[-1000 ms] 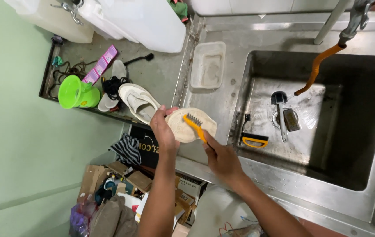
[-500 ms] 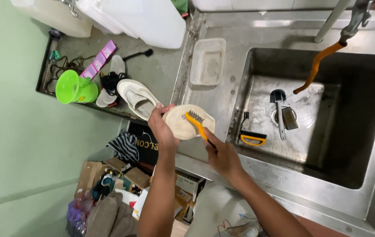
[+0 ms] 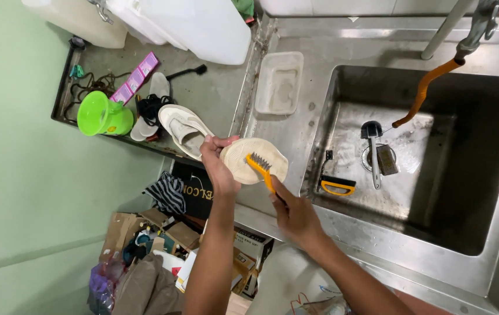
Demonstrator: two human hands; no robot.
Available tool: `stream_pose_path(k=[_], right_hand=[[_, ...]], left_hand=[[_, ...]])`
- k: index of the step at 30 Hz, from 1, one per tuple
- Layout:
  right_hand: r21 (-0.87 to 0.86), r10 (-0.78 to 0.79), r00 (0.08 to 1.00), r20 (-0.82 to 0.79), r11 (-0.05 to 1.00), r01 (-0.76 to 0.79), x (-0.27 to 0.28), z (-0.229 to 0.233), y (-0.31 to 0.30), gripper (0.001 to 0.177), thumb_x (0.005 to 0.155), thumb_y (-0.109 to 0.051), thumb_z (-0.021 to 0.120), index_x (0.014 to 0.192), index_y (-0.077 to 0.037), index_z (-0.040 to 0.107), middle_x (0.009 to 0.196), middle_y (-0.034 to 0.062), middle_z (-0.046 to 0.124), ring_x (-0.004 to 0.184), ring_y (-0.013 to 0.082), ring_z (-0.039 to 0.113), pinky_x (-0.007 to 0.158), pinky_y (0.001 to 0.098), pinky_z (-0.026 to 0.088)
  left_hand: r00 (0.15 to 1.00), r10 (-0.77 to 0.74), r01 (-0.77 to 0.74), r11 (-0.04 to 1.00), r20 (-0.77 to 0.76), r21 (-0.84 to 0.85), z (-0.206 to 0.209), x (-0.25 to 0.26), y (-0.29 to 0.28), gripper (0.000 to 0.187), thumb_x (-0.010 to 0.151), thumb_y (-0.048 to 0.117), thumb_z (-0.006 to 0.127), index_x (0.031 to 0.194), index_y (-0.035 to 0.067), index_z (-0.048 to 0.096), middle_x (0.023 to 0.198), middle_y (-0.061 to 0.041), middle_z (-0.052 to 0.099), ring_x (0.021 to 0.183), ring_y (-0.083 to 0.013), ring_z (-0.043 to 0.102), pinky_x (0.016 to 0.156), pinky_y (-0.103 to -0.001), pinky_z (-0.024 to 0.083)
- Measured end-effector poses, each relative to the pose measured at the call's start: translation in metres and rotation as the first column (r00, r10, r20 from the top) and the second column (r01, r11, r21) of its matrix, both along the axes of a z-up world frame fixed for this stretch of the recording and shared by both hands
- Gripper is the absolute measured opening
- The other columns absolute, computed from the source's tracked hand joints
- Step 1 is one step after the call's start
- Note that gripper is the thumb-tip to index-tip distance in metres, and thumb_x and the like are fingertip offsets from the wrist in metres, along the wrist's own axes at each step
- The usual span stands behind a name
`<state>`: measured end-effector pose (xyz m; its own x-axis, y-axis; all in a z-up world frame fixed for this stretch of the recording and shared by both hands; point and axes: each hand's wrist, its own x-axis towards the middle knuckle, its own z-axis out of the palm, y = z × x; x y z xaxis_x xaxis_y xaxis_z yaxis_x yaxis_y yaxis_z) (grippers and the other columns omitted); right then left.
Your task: The person scrubs the sole of a white shoe with a toothbrush and then uses a larger yellow brush to clean the same sole. The shoe is held over a stainless steel sink while the person works.
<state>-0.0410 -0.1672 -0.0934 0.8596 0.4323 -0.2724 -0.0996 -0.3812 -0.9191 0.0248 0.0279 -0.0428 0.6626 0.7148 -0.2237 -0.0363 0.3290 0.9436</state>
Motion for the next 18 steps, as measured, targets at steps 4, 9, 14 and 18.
stream_pose_path(k=[4,9,14,18], right_hand=[[0.013,0.115,0.993,0.004,0.993,-0.115,-0.041,-0.031,0.000,0.056,0.109,-0.034,0.051,0.165,-0.035,0.044,0.061,0.0068,0.054,0.051,0.0232,0.048,0.057,0.0395,0.043],[0.087,0.041,0.999,0.027,0.995,-0.044,-0.038,-0.038,0.007,0.059,0.110,-0.031,0.055,0.166,-0.041,0.040,0.059,0.0010,0.052,0.049,0.0155,0.044,0.053,0.0359,0.041],[0.086,0.035,0.994,0.101,0.995,-0.044,-0.023,-0.010,-0.004,0.051,0.108,-0.033,0.053,0.159,-0.030,0.054,0.059,0.0109,0.063,0.053,0.0313,0.061,0.056,0.0464,0.047],[0.057,0.031,0.996,0.088,0.998,-0.036,-0.035,0.002,-0.003,0.048,0.103,-0.032,0.060,0.151,-0.033,0.066,0.061,0.0188,0.073,0.060,0.0401,0.075,0.063,0.0476,0.060]], left_hand=[[0.999,0.020,-0.016,0.984,0.025,-0.175,0.002,0.001,0.002,0.065,0.101,0.054,0.036,0.067,0.007,0.066,0.084,-0.018,0.078,0.085,-0.0336,0.071,0.087,-0.046,0.051],[0.975,0.067,-0.022,0.977,0.214,-0.210,0.000,-0.004,-0.008,0.071,0.092,0.066,0.035,0.068,0.007,0.066,0.082,-0.015,0.075,0.085,-0.0349,0.067,0.081,-0.048,0.050],[0.978,0.051,-0.016,0.985,0.200,-0.172,0.009,-0.008,-0.012,0.073,0.096,0.070,0.030,0.071,0.009,0.063,0.084,-0.015,0.075,0.082,-0.0274,0.071,0.077,-0.038,0.057],[0.980,0.097,-0.067,0.983,0.172,-0.174,0.017,-0.009,-0.017,0.074,0.096,0.072,0.032,0.071,0.009,0.061,0.081,-0.015,0.074,0.073,-0.0202,0.075,0.071,-0.029,0.065]])
